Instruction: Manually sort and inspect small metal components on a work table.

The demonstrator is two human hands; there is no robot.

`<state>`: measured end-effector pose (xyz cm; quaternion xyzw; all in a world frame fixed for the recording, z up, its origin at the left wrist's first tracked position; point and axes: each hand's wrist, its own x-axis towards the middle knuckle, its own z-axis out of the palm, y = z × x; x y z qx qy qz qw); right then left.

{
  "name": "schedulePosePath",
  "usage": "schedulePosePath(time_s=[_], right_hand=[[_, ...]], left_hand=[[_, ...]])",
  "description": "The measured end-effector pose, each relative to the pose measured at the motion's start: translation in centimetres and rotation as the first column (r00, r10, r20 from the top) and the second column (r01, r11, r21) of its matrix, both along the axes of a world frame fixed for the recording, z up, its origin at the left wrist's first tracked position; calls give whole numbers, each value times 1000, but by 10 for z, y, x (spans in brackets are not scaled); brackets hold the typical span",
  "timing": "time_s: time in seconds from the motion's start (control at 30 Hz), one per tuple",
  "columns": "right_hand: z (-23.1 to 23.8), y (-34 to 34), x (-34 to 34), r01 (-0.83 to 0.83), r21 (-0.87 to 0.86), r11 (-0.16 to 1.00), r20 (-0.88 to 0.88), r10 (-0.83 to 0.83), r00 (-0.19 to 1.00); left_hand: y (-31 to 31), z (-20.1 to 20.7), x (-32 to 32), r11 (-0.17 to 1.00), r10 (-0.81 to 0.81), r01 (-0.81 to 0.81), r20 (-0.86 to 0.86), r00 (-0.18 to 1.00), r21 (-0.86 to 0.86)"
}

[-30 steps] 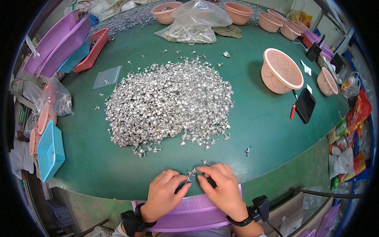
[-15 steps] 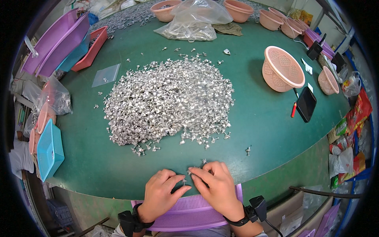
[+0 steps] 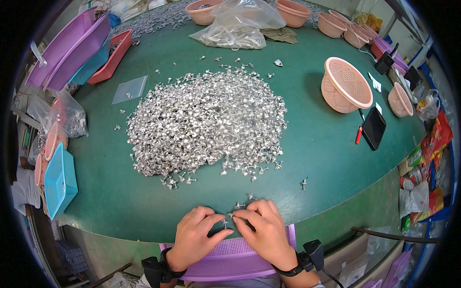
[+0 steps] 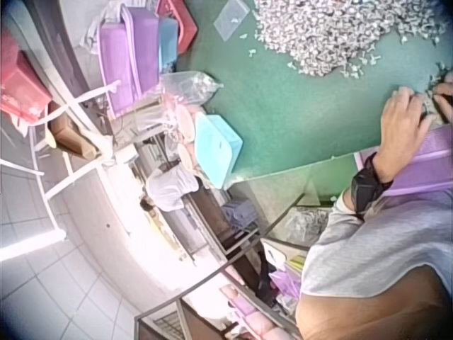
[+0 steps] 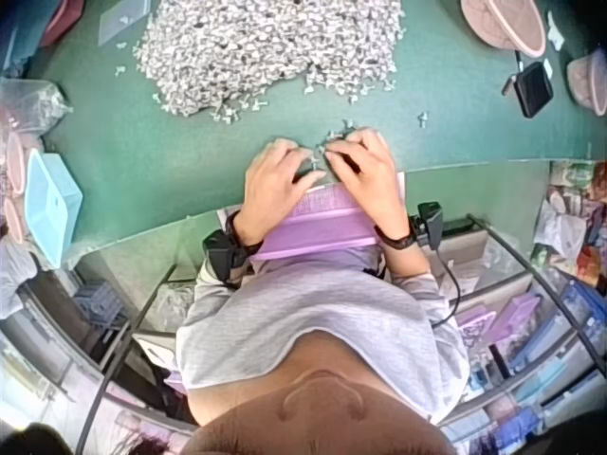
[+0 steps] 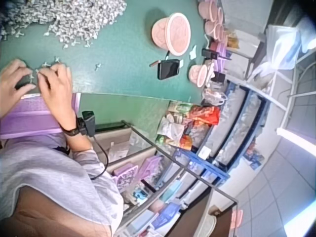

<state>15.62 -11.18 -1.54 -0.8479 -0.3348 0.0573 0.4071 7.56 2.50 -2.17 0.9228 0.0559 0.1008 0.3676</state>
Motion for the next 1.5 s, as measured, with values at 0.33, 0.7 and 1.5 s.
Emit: schedulePosePath(time_s=[0.33,0.7,1.5], right_hand=[[2,-5,-2,4,27,1000,-47,-3,999],[1,-2,5,103,23,994,18,-103,995],[-2,-11,19,94,-22,995,56,-93,994]], left_hand=[[-4,2,5,1000,-2,1,48,999,22],[-6,-4,7,999,22,-26,128,991,25],[-6,-6,10,998,-56,50,129,990,47]])
